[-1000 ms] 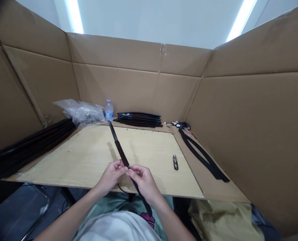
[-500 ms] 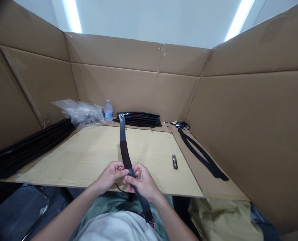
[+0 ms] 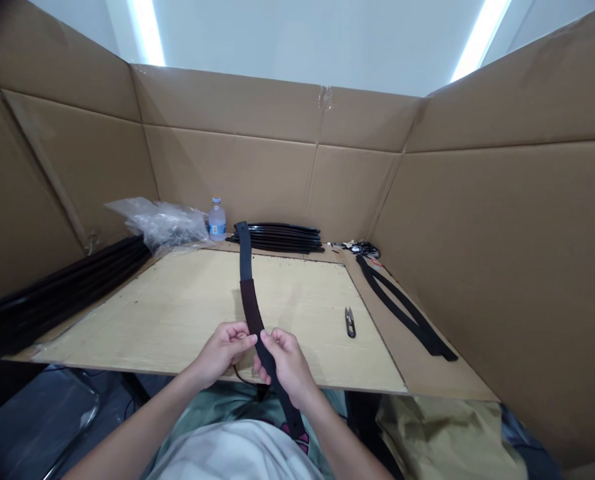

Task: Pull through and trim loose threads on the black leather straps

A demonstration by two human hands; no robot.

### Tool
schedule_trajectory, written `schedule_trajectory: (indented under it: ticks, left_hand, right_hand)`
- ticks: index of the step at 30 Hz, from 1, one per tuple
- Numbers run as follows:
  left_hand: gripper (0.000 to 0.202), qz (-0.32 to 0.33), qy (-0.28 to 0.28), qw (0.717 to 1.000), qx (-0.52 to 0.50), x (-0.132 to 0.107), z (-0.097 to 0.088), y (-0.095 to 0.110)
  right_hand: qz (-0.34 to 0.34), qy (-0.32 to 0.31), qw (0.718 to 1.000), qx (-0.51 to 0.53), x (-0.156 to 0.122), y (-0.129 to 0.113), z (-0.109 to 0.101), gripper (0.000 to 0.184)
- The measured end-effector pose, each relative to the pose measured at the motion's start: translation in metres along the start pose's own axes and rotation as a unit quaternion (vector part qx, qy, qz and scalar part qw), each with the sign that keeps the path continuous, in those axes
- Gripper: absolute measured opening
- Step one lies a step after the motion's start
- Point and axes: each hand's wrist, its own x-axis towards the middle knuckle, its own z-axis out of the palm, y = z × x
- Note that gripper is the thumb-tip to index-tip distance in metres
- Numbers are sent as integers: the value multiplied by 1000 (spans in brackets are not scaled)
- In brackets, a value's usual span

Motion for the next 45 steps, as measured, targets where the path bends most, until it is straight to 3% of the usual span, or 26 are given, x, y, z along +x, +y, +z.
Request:
schedule_trajectory:
  ticks: [7, 16, 19, 23, 29, 33, 38, 45]
  left_hand:
    - [35, 1, 11, 1000, -2, 0, 3, -2]
    - [32, 10, 47, 998, -35, 4, 5, -2]
    - [34, 21, 64, 997, -24, 5, 4, -4]
    - [29, 32, 38, 998, -30, 6, 3, -8]
    - [27, 24, 11, 999, -39, 5, 3, -11]
    - [27, 43, 37, 998, -5, 6, 1, -12]
    - [31, 19, 53, 998, 2, 5, 0, -9]
    - [32, 11, 32, 999, -1, 2, 3, -4]
  right_hand:
    - [0, 34, 999, -14, 2, 4, 4, 36]
    - [31, -55, 988, 144, 2, 4, -14, 16]
    - [27, -66, 987, 141, 4, 5, -20, 17]
    - [17, -66, 987, 147, 7, 13, -22, 20]
    - [3, -53, 989, 136, 8, 19, -20, 40]
    - [6, -45, 992, 115, 7, 17, -19, 32]
    - [10, -53, 996, 65, 7, 13, -17, 27]
    - [-20, -60, 996, 71, 6, 13, -14, 31]
